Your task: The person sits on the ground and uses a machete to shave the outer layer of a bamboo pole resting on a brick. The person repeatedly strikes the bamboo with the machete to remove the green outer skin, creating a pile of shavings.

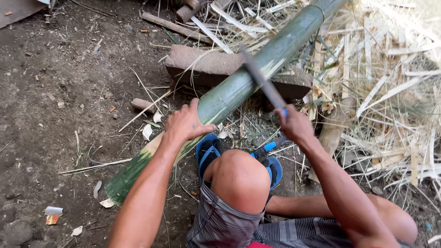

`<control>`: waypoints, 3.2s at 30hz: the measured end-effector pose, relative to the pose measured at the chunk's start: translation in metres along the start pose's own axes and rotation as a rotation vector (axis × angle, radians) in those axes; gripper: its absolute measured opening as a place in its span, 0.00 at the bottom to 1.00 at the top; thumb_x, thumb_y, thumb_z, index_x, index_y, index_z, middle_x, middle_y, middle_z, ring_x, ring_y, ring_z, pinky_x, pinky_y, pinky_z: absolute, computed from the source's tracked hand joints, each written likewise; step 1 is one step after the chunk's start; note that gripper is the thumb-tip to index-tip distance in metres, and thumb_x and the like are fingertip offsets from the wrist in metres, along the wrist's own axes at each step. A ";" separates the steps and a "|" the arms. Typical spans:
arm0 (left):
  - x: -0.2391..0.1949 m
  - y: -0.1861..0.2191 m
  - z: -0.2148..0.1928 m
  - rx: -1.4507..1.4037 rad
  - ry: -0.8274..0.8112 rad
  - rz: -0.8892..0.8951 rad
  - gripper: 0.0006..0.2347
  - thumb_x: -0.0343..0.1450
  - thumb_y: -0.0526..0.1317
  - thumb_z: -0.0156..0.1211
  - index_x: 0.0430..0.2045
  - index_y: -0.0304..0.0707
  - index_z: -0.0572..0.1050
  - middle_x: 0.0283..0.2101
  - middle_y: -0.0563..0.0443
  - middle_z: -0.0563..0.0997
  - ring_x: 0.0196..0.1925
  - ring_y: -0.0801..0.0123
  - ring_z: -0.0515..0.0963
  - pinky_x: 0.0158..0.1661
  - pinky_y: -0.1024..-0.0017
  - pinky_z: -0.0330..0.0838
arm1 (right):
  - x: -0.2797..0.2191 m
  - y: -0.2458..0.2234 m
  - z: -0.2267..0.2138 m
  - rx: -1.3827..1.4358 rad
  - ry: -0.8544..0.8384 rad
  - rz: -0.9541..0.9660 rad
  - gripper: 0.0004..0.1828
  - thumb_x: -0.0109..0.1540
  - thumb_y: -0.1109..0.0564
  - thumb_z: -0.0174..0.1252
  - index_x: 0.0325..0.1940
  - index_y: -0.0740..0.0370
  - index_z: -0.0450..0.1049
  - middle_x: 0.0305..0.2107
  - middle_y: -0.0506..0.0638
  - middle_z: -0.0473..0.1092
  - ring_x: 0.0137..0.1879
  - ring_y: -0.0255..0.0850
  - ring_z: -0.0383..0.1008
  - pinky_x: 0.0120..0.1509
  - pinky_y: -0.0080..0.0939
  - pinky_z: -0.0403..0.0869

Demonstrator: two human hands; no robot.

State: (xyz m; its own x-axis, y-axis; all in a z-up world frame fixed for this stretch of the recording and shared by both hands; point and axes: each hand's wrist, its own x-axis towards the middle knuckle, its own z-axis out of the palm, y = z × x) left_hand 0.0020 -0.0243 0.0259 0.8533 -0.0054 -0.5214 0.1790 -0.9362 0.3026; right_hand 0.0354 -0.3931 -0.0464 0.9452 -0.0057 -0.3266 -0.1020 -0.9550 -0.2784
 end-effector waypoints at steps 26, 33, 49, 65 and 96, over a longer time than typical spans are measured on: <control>0.008 -0.005 0.008 0.324 0.353 0.072 0.55 0.52 0.68 0.74 0.66 0.30 0.53 0.54 0.25 0.71 0.51 0.40 0.78 0.46 0.47 0.74 | 0.001 0.022 0.012 0.008 0.098 0.006 0.31 0.68 0.33 0.45 0.50 0.67 0.64 0.30 0.73 0.74 0.39 0.71 0.76 0.46 0.68 0.72; 0.023 -0.009 -0.002 0.110 0.160 -0.039 0.51 0.53 0.66 0.75 0.64 0.32 0.57 0.55 0.29 0.72 0.52 0.40 0.79 0.46 0.48 0.77 | -0.023 -0.046 0.008 0.068 0.011 -0.085 0.27 0.69 0.35 0.45 0.53 0.62 0.61 0.28 0.71 0.74 0.37 0.70 0.76 0.41 0.68 0.72; 0.023 -0.011 -0.002 0.150 0.197 0.017 0.50 0.55 0.69 0.70 0.64 0.30 0.59 0.48 0.29 0.78 0.46 0.44 0.83 0.42 0.53 0.80 | 0.047 0.000 0.029 0.059 0.140 -0.004 0.30 0.73 0.34 0.43 0.47 0.67 0.69 0.31 0.72 0.75 0.40 0.69 0.77 0.45 0.67 0.74; 0.026 -0.013 -0.031 0.062 0.071 -0.061 0.46 0.53 0.68 0.70 0.61 0.39 0.65 0.51 0.33 0.78 0.52 0.42 0.81 0.50 0.49 0.76 | 0.027 -0.037 0.047 0.114 0.073 -0.160 0.26 0.71 0.35 0.45 0.46 0.62 0.65 0.26 0.67 0.75 0.34 0.65 0.78 0.40 0.65 0.74; 0.029 -0.028 -0.022 -0.152 -0.083 -0.060 0.42 0.50 0.67 0.69 0.57 0.45 0.72 0.47 0.36 0.84 0.47 0.47 0.85 0.51 0.54 0.76 | 0.043 0.006 0.018 0.233 0.297 0.093 0.28 0.77 0.35 0.43 0.46 0.63 0.70 0.33 0.70 0.75 0.42 0.68 0.76 0.46 0.66 0.72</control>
State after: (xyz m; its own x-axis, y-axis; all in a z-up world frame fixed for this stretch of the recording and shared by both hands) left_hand 0.0329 0.0093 0.0203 0.7966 0.0136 -0.6043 0.3056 -0.8717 0.3831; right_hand 0.0695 -0.3932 -0.0783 0.9738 -0.2068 -0.0941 -0.2266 -0.8535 -0.4692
